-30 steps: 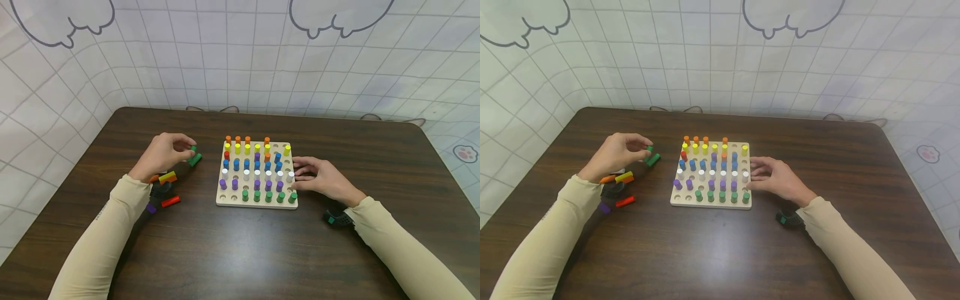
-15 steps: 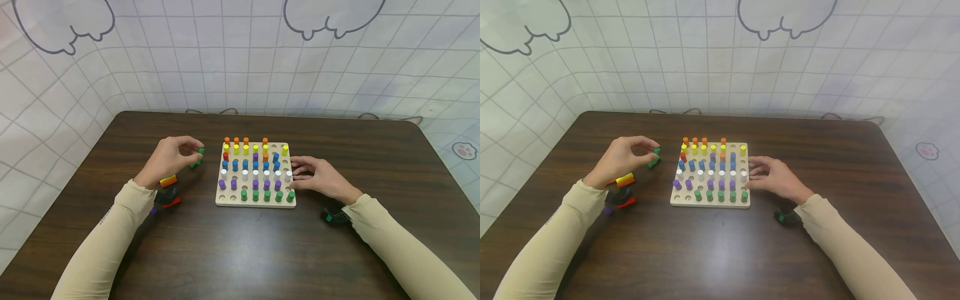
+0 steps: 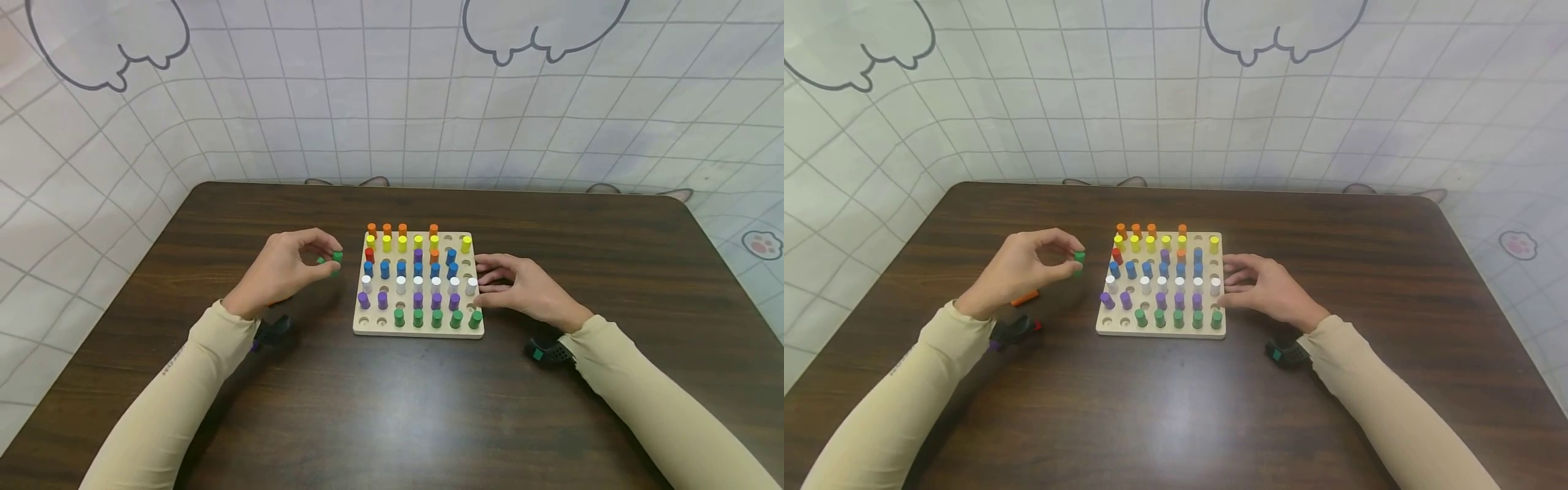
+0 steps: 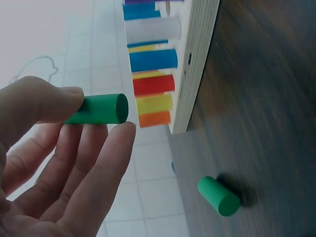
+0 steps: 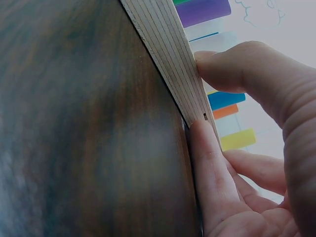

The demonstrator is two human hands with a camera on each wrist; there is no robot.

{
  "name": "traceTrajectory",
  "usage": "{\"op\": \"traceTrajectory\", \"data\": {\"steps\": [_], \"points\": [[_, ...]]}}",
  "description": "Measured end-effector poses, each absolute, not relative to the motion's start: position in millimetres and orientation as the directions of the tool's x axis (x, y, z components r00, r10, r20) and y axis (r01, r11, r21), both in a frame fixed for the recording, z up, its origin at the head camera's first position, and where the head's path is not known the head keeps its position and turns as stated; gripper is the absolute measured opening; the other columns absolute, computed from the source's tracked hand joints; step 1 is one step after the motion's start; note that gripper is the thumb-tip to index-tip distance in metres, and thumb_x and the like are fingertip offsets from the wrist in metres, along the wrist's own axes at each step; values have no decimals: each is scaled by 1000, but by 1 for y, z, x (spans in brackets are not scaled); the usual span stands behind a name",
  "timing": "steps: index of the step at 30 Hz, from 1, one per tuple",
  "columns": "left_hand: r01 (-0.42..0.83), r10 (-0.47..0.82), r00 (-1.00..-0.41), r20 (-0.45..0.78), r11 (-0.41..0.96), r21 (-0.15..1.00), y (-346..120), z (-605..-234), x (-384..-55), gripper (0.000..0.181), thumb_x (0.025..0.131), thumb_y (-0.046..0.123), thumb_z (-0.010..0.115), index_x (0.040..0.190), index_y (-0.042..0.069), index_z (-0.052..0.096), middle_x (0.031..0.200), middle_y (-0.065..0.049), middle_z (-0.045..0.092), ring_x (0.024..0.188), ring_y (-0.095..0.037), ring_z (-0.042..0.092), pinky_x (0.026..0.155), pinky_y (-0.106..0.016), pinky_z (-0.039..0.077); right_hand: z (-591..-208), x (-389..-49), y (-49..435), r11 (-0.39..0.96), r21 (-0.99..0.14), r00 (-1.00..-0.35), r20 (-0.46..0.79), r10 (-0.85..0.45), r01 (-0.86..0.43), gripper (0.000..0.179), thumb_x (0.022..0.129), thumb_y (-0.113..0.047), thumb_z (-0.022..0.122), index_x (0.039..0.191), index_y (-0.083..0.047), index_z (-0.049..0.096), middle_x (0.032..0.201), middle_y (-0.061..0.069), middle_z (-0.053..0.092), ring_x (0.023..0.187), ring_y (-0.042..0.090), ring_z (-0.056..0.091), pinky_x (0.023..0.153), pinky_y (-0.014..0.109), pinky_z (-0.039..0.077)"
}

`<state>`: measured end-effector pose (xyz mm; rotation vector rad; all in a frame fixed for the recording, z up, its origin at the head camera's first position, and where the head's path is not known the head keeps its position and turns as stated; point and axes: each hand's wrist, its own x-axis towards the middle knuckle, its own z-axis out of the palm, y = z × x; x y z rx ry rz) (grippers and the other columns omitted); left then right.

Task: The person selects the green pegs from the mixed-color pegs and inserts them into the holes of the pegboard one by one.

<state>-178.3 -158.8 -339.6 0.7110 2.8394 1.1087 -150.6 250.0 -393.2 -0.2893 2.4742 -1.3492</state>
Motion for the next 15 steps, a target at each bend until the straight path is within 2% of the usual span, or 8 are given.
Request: {"op": "traceTrajectory", "data": {"steps": [5,11,15], "points": [[426,439,-885,157,625,654,-154,-337,-171,19,91,14,78,109,13,73,104,-2,75,95,-17,71,88,-41,63,-392,-150,250,539,-842,-932,-174,-318,-27,82,85,-30,86,153,-11,46,136,13,64,119,25,65,90,11,55],[437,455,-877,156,618,654,-149,-338,-163,19,90,14,78,108,15,73,104,1,75,91,-13,69,84,-33,63,-392,-151,250,550,-835,-933,-173,-317,-32,82,84,-31,86,153,-11,46,137,12,63,119,25,65,90,10,54],[444,466,-870,160,601,664,-146,-339,-159,19,89,13,80,107,16,72,103,2,74,89,-12,67,83,-34,62,-393,-151,250,548,-836,-933,-173,-316,-31,82,84,-31,87,153,-11,47,135,12,64,119,25,65,89,10,54]]}}
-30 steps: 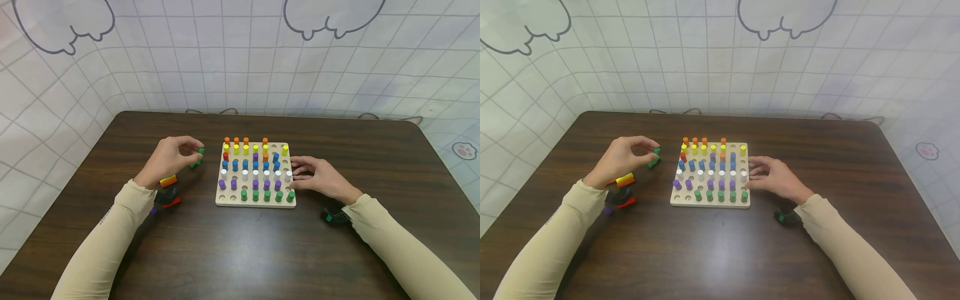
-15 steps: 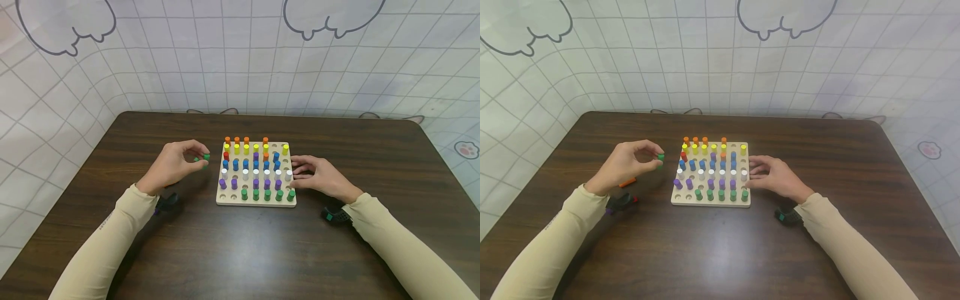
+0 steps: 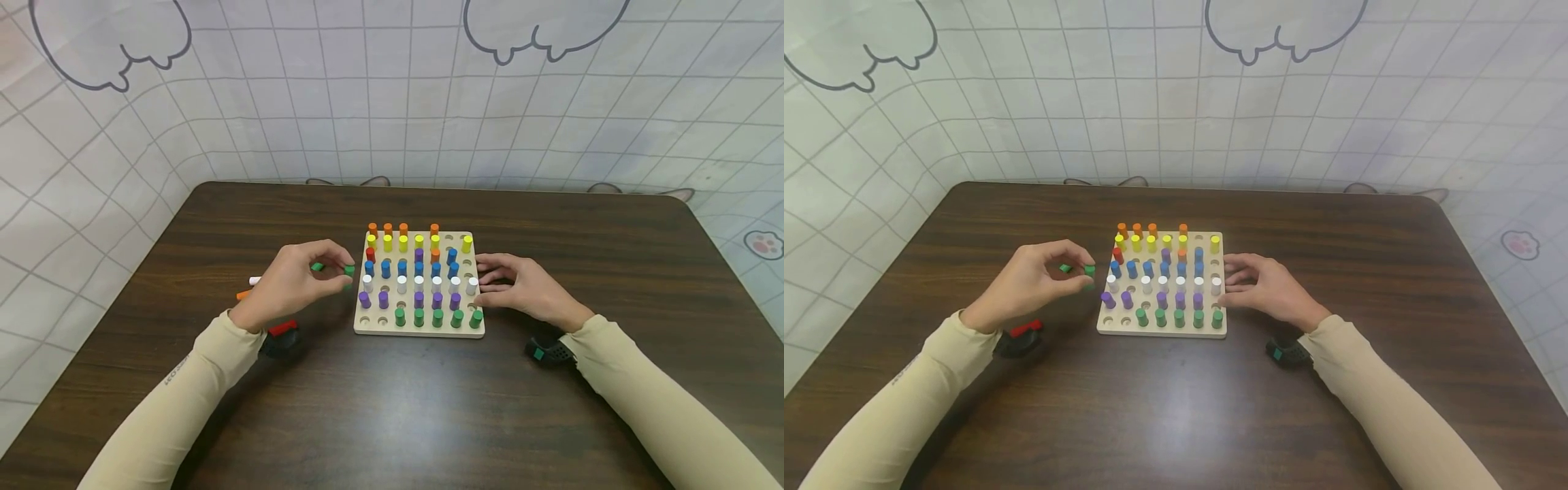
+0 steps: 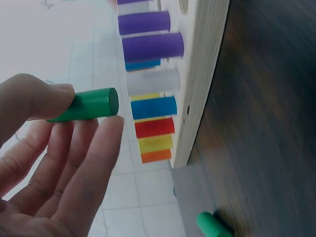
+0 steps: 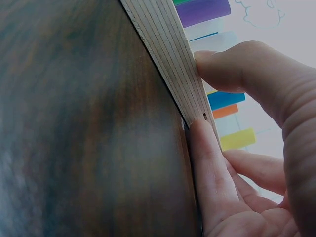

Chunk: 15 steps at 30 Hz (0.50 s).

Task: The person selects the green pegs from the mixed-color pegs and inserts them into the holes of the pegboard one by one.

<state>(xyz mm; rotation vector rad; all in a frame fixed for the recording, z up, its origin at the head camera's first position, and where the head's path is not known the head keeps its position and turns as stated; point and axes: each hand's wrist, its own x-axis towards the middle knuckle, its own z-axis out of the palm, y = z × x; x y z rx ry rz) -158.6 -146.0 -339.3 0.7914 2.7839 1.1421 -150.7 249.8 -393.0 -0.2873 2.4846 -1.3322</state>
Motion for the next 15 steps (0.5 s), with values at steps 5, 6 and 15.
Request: {"op": "traceTrajectory", "data": {"steps": [5,6,15], "points": [[435,486,-863,140,573,695,-143,-340,-155,20,88,13,81,106,17,71,102,2,74,89,-14,70,84,-37,62,-394,-150,250,546,-837,-933,-172,-316,-31,82,84,-31,87,153,-10,46,134,12,65,118,25,65,89,10,54],[437,492,-859,138,566,699,-142,-340,-154,21,88,13,81,106,17,71,102,2,74,89,-14,70,84,-38,62,-394,-150,250,543,-839,-933,-171,-318,-31,82,84,-31,87,153,-10,46,135,12,65,118,25,65,90,10,54],[464,555,-819,146,490,738,-136,-339,-147,26,85,7,83,107,13,70,106,-2,75,94,-14,73,88,-39,65,-395,-151,250,543,-839,-933,-169,-319,-34,82,85,-31,86,153,-11,46,134,12,65,118,25,65,90,10,54]]}}
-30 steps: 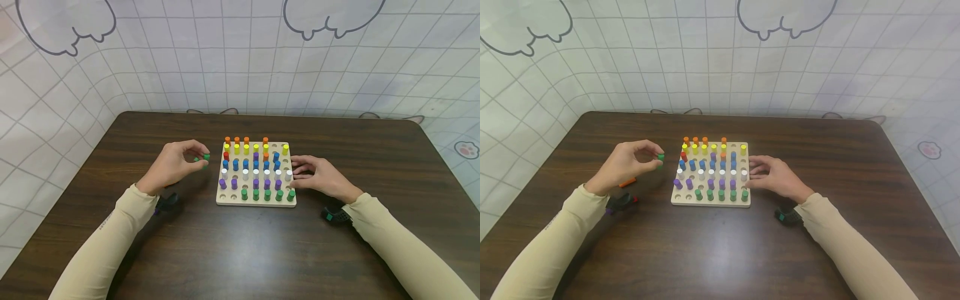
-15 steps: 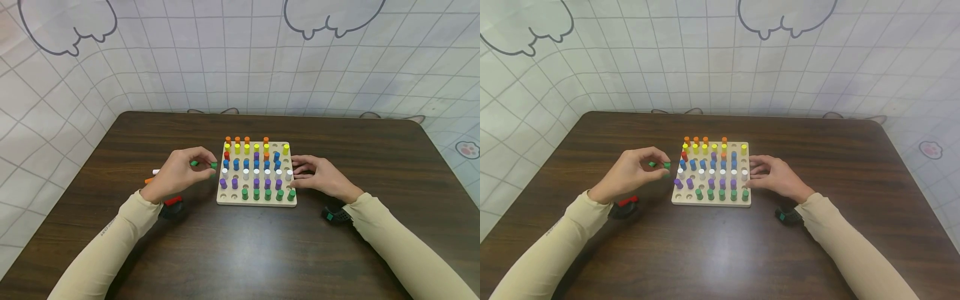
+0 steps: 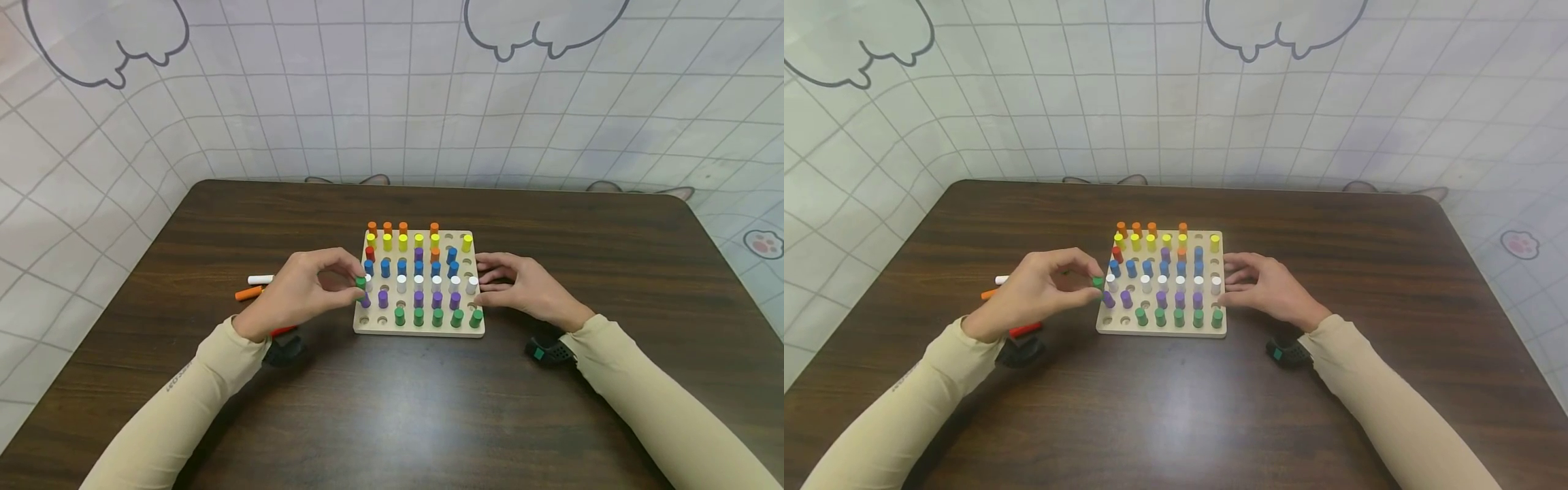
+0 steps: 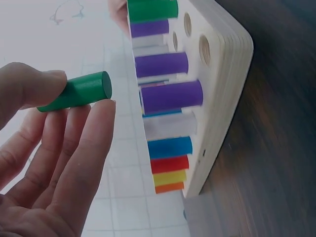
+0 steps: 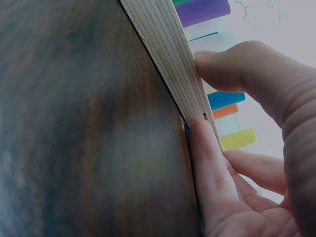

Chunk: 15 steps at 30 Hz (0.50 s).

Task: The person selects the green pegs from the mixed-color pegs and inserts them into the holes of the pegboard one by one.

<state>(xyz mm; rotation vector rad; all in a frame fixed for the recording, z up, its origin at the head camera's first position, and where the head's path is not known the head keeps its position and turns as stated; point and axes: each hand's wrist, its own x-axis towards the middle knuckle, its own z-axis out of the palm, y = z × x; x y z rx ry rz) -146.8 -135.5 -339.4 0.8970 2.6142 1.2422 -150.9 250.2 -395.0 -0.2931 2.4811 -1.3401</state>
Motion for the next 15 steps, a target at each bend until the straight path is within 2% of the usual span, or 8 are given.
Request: {"op": "traceTrajectory", "data": {"steps": [8,15], "points": [[501,594,-784,183,430,751,-129,-338,-140,24,85,4,82,104,12,70,104,-2,74,93,-12,74,84,-27,64,-394,-152,251,546,-837,-932,-168,-321,-37,81,85,-30,86,153,-11,46,135,12,65,119,25,65,90,10,54],[495,600,-781,173,427,757,-126,-341,-139,25,85,6,83,106,11,71,103,-2,74,95,-16,73,85,-28,64,-395,-153,251,553,-832,-931,-167,-323,-43,81,85,-31,86,153,-11,46,134,12,65,118,25,65,89,9,54]]}}
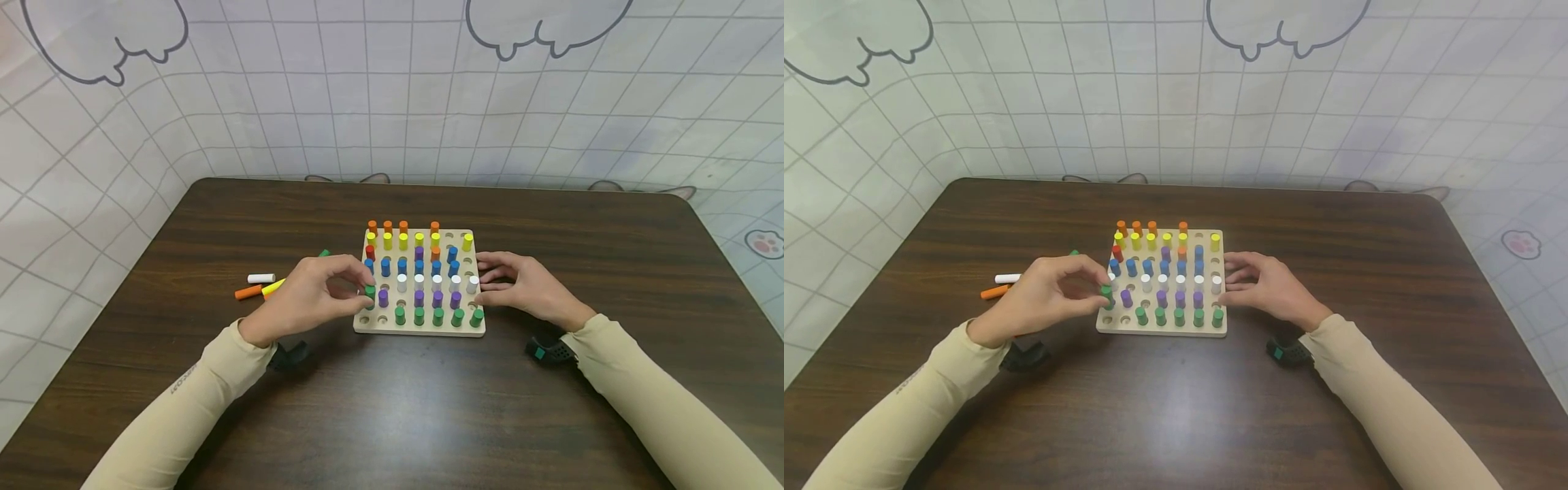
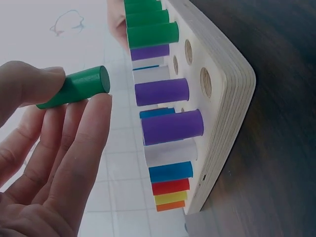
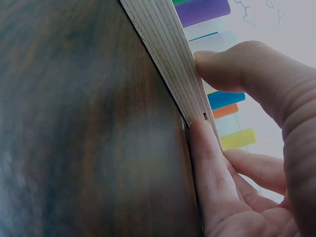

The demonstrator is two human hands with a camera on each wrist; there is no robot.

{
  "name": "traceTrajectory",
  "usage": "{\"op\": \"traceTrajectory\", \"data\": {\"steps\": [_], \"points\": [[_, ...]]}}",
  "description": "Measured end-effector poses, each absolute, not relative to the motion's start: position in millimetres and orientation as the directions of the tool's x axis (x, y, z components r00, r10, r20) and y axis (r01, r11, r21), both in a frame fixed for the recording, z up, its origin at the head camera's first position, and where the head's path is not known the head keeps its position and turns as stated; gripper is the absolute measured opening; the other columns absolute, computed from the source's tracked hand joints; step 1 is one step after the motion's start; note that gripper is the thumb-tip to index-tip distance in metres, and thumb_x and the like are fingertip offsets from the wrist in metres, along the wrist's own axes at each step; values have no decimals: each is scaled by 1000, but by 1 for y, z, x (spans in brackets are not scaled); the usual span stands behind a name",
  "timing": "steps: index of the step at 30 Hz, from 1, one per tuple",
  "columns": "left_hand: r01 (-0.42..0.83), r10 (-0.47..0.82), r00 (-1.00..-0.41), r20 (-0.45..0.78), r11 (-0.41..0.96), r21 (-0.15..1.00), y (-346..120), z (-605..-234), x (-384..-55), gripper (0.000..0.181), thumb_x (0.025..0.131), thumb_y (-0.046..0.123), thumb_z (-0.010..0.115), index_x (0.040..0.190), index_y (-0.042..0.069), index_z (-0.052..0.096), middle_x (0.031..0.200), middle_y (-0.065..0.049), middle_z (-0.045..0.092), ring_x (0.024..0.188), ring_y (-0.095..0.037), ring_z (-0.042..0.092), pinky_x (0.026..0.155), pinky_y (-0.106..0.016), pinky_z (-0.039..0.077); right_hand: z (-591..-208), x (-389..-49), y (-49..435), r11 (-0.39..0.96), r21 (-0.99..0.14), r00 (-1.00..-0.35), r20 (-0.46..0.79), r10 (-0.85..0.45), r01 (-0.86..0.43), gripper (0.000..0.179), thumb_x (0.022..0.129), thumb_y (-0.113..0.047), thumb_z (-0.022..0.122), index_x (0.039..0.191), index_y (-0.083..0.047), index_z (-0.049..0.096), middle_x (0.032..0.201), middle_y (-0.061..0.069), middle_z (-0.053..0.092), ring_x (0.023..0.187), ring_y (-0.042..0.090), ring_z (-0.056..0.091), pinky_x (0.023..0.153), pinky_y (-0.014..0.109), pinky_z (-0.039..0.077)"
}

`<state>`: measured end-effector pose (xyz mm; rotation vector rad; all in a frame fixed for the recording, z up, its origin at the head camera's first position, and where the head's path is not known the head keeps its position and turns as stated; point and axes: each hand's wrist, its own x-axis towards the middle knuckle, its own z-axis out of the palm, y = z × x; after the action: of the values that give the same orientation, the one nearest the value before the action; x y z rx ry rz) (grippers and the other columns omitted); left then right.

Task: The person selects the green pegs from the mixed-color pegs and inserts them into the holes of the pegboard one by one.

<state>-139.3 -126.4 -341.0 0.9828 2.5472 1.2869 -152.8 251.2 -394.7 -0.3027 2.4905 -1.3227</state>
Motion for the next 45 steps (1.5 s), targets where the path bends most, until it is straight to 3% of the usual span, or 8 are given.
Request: {"op": "traceTrajectory", "data": {"steps": [5,24,34,45], "points": [[501,620,-767,165,419,757,-124,-345,-138,27,84,6,84,107,11,71,105,-1,76,95,-19,72,86,-29,65,-395,-153,251,547,-836,-931,-166,-325,-42,81,85,-31,86,153,-11,46,134,12,65,118,24,65,89,10,54],[546,662,-739,125,479,687,-118,-357,-137,25,86,7,82,109,13,73,103,0,74,93,-13,66,84,-28,64,-397,-155,251,532,-846,-930,-156,-333,-48,81,85,-31,86,153,-12,47,134,11,66,118,24,65,89,11,55],[624,703,-690,174,455,635,-116,-362,-137,21,87,6,80,106,12,73,104,1,75,91,-10,70,80,-24,63,-396,-155,251,527,-849,-928,-161,-335,-43,81,85,-29,86,153,-11,46,135,12,66,119,24,66,90,11,55],[662,723,-664,190,450,600,-113,-363,-133,21,88,4,79,108,8,74,106,-6,76,90,-12,75,82,-24,64,-399,-154,253,519,-854,-926,-163,-340,-40,81,86,-29,86,153,-11,46,137,12,64,119,24,66,90,12,56]]}}
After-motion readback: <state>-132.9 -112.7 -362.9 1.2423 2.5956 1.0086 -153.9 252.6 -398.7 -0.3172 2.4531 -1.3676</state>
